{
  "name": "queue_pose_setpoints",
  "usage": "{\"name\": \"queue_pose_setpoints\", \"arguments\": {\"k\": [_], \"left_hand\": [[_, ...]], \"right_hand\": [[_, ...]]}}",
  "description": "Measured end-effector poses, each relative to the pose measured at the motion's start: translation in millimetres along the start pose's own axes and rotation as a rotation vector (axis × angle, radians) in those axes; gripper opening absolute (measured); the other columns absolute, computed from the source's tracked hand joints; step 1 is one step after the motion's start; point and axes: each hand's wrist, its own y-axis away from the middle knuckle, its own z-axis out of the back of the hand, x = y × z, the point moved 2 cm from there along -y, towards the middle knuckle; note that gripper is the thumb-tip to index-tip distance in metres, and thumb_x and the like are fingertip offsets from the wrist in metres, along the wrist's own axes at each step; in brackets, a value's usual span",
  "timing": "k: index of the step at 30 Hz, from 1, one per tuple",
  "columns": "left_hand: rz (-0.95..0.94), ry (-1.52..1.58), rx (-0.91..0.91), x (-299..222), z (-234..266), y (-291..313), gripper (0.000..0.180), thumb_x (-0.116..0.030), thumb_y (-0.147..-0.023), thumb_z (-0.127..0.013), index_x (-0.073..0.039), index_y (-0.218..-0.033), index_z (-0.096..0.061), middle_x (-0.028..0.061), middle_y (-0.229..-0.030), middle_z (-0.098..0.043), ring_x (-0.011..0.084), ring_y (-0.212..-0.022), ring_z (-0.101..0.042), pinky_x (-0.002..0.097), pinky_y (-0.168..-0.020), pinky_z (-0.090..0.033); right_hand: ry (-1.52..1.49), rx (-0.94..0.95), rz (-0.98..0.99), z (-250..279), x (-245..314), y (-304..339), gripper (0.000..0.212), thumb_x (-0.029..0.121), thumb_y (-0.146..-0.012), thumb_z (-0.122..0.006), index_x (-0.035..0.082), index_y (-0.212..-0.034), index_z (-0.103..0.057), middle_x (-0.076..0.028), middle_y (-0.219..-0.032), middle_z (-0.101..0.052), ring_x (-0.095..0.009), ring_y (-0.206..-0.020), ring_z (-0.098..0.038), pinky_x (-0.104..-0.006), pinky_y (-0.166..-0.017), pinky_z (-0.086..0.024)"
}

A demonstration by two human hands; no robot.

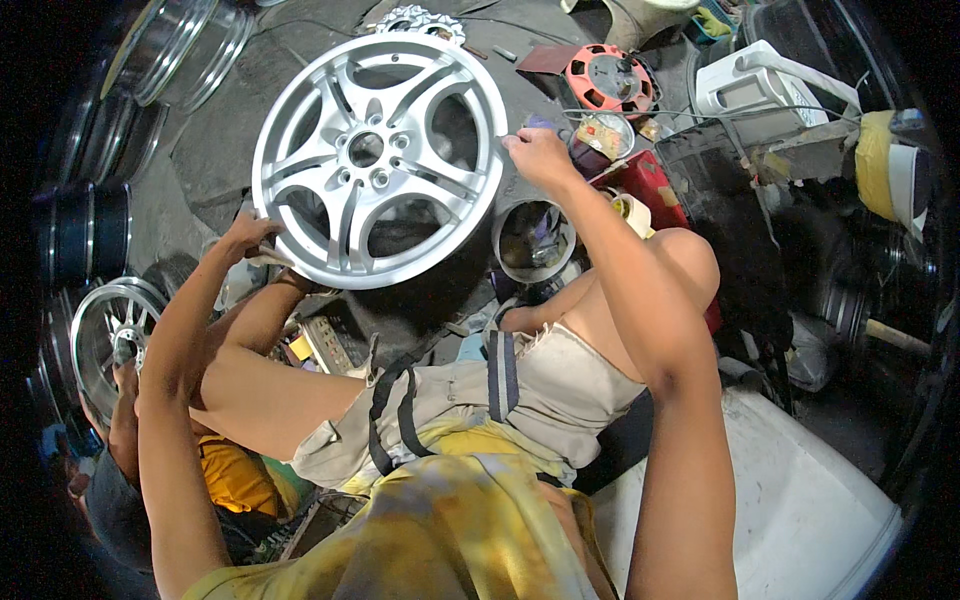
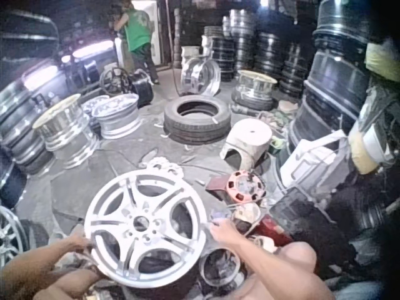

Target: The person sits on the floor and scrubs a silver alloy wheel rim with a cloth. They wipe the spokes and outer edge, occasionally dipping the cloth into a container. Another person is visible in the background working on a different wheel.

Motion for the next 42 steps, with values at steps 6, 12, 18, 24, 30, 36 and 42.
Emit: {"name": "queue_pose_setpoints", "arguments": {"k": [6, 12, 18, 24, 30, 36, 42], "left_hand": [[0.061, 0.007, -0.074, 14.3, -11.1, 9.6, 0.024, -0.017, -0.079, -0.081, 0.001, -0.092, -0.073, 0.009, -0.076, -0.07, 0.0157, -0.053, -0.057, 0.0303, -0.044, -0.041], [-0.072, -0.022, -0.054, 27.1, 9.0, -26.5, 0.032, -0.016, -0.075, -0.078, 0.007, -0.097, -0.072, 0.0126, -0.081, -0.069, 0.0228, -0.061, -0.064, 0.0366, -0.054, -0.053], [-0.182, -0.375, -0.349, 0.9, 51.2, -55.5, 0.036, -0.024, -0.085, -0.067, 0.003, -0.109, -0.072, 0.0243, -0.106, -0.074, 0.0382, -0.096, -0.073, 0.0471, -0.083, -0.057], [-0.415, -0.684, -0.298, -75.9, 42.5, -30.1, 0.035, -0.025, -0.087, -0.057, -0.003, -0.11, -0.072, 0.0249, -0.111, -0.072, 0.0431, -0.103, -0.07, 0.0509, -0.093, -0.054], [-0.801, -0.736, -0.083, -174.7, -60.5, 35.6, 0.028, -0.018, -0.081, -0.063, -0.007, -0.104, -0.075, 0.0243, -0.095, -0.073, 0.0428, -0.092, -0.071, 0.0486, -0.085, -0.056], [-0.95, -0.821, 0.153, -195.8, -151.6, 106.8, 0.039, -0.012, -0.078, -0.076, -0.006, -0.116, -0.071, 0.017, -0.106, -0.074, 0.0342, -0.1, -0.072, 0.0444, -0.09, -0.058], [-0.881, -0.701, -0.009, -161.1, -199.9, 126.7, 0.066, -0.015, -0.082, -0.075, -0.009, -0.143, -0.05, 0.0205, -0.127, -0.057, 0.0393, -0.1, -0.069, 0.0486, -0.088, -0.057]], "right_hand": [[0.097, -0.095, -0.012, -32.0, 40.8, -2.7, 0.037, 0.035, -0.088, -0.065, 0.001, -0.098, -0.077, -0.023, -0.094, -0.075, -0.037, -0.093, -0.072, -0.0467, -0.084, -0.054], [0.144, -0.044, -0.018, -37.3, 35.1, 18.5, 0.035, 0.032, -0.088, -0.067, -0.002, -0.086, -0.075, -0.021, -0.082, -0.071, -0.03, -0.079, -0.069, -0.0437, -0.074, -0.052], [-0.237, 0.367, -0.09, -57.1, 14.5, 87.1, 0.029, 0.024, -0.099, -0.066, -0.003, -0.102, -0.075, -0.003, -0.087, -0.071, -0.011, -0.073, -0.06, -0.0305, -0.062, -0.048], [0.286, 0.091, 0.136, 29.7, 7.7, 64.7, 0.039, 0.035, -0.09, -0.07, -0.003, -0.079, -0.068, -0.024, -0.074, -0.066, -0.033, -0.069, -0.067, -0.0456, -0.067, -0.05], [0.553, 0.24, 0.162, 1.4, -31.8, 93.9, 0.025, 0.025, -0.078, -0.073, 0.003, -0.091, -0.071, -0.027, -0.094, -0.071, -0.045, -0.093, -0.069, -0.0496, -0.086, -0.055], [0.862, 0.177, 0.291, -56.9, -132.3, 75.1, 0.023, 0.023, -0.085, -0.071, 0.003, -0.096, -0.071, -0.023, -0.101, -0.07, -0.04, -0.096, -0.07, -0.0482, -0.089, -0.057], [0.798, 0.09, 0.203, -82.4, -117.4, 99.4, 0.028, 0.026, -0.083, -0.077, 0.006, -0.103, -0.073, -0.023, -0.128, -0.062, -0.038, -0.108, -0.069, -0.0463, -0.088, -0.057]]}}
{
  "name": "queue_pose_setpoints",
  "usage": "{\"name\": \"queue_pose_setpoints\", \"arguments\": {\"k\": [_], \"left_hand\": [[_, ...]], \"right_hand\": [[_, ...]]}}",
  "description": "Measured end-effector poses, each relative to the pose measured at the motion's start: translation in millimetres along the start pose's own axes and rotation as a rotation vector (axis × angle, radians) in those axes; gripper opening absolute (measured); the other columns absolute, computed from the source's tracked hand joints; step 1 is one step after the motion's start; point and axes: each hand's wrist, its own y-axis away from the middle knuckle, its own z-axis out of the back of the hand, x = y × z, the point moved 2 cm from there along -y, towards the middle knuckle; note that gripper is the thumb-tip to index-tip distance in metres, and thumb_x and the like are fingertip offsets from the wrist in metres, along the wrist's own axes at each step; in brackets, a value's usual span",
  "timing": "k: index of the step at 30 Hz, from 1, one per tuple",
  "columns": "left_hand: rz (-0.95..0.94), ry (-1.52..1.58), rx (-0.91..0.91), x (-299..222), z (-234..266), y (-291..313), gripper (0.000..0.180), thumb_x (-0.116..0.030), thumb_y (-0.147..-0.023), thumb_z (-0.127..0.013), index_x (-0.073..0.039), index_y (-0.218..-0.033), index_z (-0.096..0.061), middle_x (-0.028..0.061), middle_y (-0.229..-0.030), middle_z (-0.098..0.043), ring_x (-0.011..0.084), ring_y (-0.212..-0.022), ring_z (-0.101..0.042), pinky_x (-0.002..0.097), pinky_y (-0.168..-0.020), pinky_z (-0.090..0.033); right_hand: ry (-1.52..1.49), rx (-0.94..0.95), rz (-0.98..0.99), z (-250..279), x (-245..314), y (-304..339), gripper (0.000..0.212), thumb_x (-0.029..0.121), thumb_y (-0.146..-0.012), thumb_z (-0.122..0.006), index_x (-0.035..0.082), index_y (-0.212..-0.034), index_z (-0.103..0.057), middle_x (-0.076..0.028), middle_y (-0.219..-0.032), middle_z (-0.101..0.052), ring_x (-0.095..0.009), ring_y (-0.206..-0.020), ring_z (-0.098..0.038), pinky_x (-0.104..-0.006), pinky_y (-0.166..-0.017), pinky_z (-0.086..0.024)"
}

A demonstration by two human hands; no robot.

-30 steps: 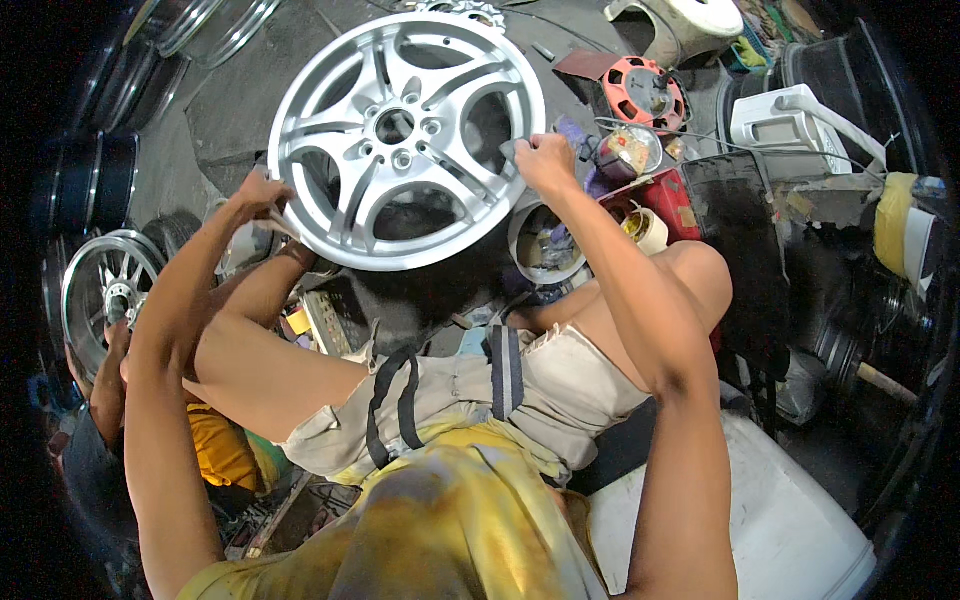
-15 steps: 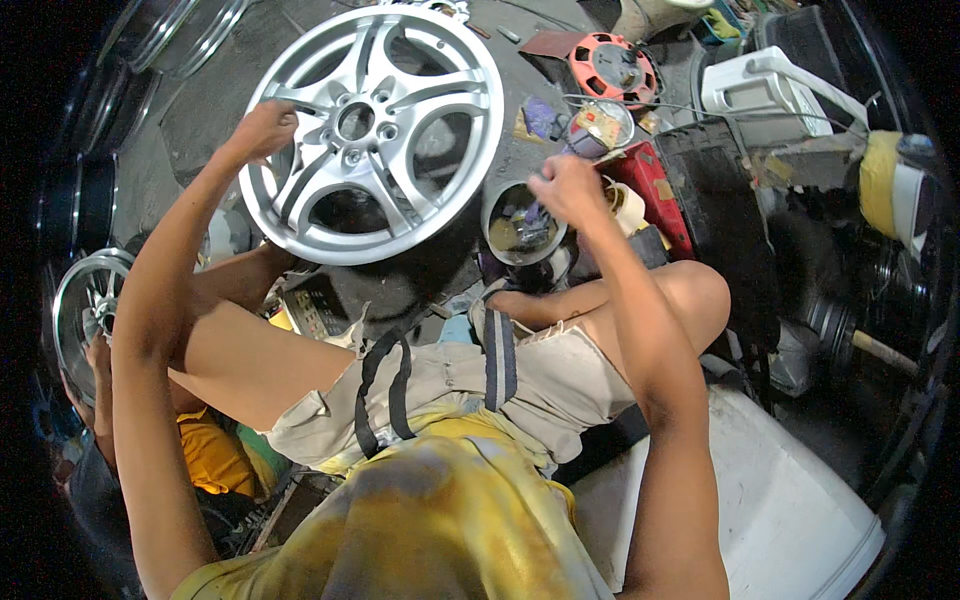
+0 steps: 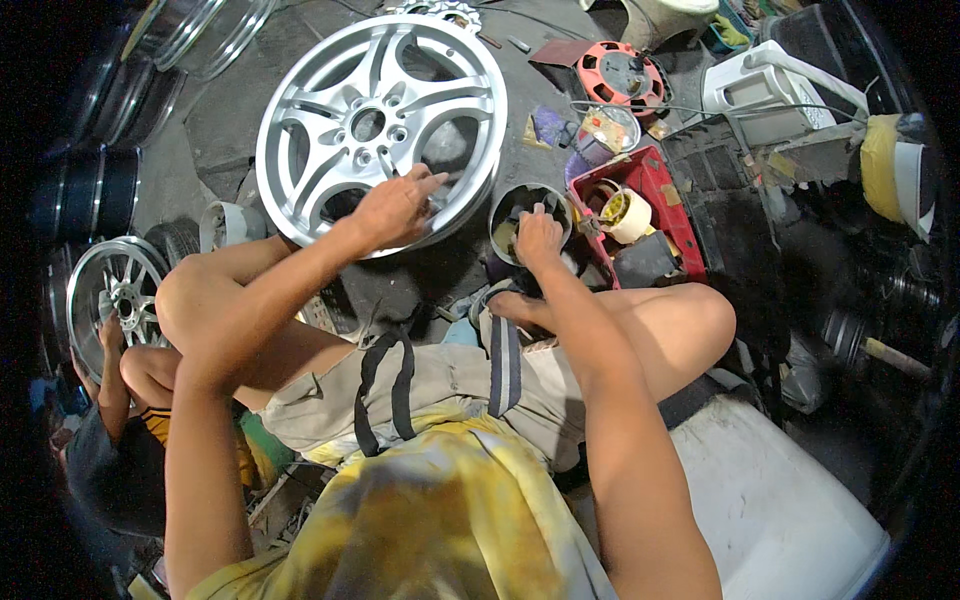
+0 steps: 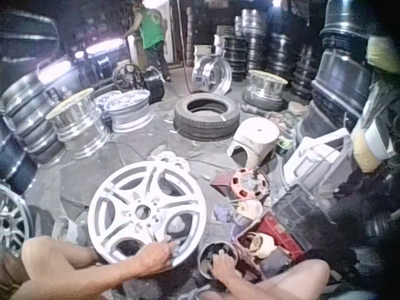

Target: The person sits on the floor and scrubs a silver alloy wheel rim with a cloth. They wipe the spokes and outer edge, occasionally dipping the cloth into a container. Another person is visible in the background working on a different wheel.

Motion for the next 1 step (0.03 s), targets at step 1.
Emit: {"name": "queue_pose_setpoints", "arguments": {"k": [1], "left_hand": [[0.003, -0.006, -0.001, 0.3, 2.7, -0.2, 0.066, -0.015, -0.082, -0.075, -0.009, -0.143, -0.05, 0.0205, -0.127, -0.057, 0.0393, -0.1, -0.069, 0.0486, -0.088, -0.057]], "right_hand": [[-0.067, 0.118, -0.131, -1.5, 6.1, -0.8, 0.037, 0.032, -0.078, -0.082, 0.012, -0.108, -0.073, -0.018, -0.146, -0.049, -0.037, -0.133, -0.053, -0.0525, -0.105, -0.046]]}}
